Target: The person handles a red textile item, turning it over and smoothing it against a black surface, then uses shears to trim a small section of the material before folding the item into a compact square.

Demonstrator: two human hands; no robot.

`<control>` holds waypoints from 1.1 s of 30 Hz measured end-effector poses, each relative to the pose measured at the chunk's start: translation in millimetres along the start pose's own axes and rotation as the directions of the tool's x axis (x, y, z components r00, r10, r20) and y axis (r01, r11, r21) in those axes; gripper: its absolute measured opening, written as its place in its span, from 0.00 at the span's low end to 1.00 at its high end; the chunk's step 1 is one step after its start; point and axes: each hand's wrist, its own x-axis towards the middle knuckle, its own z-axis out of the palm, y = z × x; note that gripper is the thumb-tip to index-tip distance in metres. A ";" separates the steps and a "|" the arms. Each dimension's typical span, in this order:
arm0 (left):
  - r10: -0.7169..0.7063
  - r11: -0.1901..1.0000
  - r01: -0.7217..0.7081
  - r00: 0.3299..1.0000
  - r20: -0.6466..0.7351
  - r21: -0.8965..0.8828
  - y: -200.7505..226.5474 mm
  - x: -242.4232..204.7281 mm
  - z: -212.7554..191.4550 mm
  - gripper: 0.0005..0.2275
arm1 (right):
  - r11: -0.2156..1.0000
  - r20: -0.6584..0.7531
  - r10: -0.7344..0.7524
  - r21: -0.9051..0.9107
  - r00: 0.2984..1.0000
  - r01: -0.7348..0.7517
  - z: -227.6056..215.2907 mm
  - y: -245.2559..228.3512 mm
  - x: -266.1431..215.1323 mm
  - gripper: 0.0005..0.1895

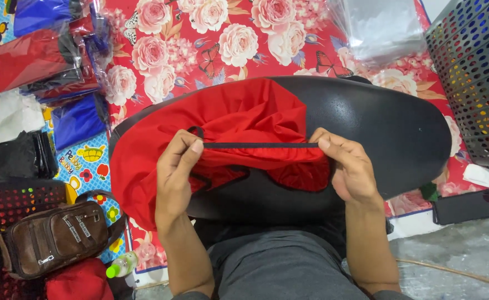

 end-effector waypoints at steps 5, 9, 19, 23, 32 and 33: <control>-0.012 0.999 0.013 1.000 0.021 -0.052 0.9 1.2 -0.9 0.11 | 1.000 -0.038 -0.004 0.029 0.999 0.005 -0.4 2.7 -1.3 0.18; 0.181 0.977 -0.186 0.982 0.054 0.108 13.8 0.9 3.1 0.01 | 0.981 0.017 -0.113 -0.157 0.993 0.115 4.2 1.4 -4.6 0.08; 0.847 0.397 -0.596 0.532 -0.028 0.698 10.1 4.7 20.1 0.09 | 0.191 0.114 -0.869 -0.821 0.482 0.539 -5.2 20.5 -1.8 0.10; 0.906 0.384 -0.537 0.378 -0.193 0.751 -24.7 -2.7 21.3 0.08 | 0.037 0.163 -0.928 -0.855 0.336 0.517 9.8 20.0 5.5 0.10; 0.386 0.554 -0.262 0.922 0.036 0.790 39.2 -35.6 59.0 0.21 | 0.217 0.039 -0.803 -0.910 0.594 0.354 25.2 12.8 -10.7 0.15; 0.430 0.514 -0.361 0.893 0.130 0.778 40.6 -30.3 66.7 0.18 | 0.206 0.057 -0.814 -0.902 0.578 0.378 28.4 12.1 -8.2 0.15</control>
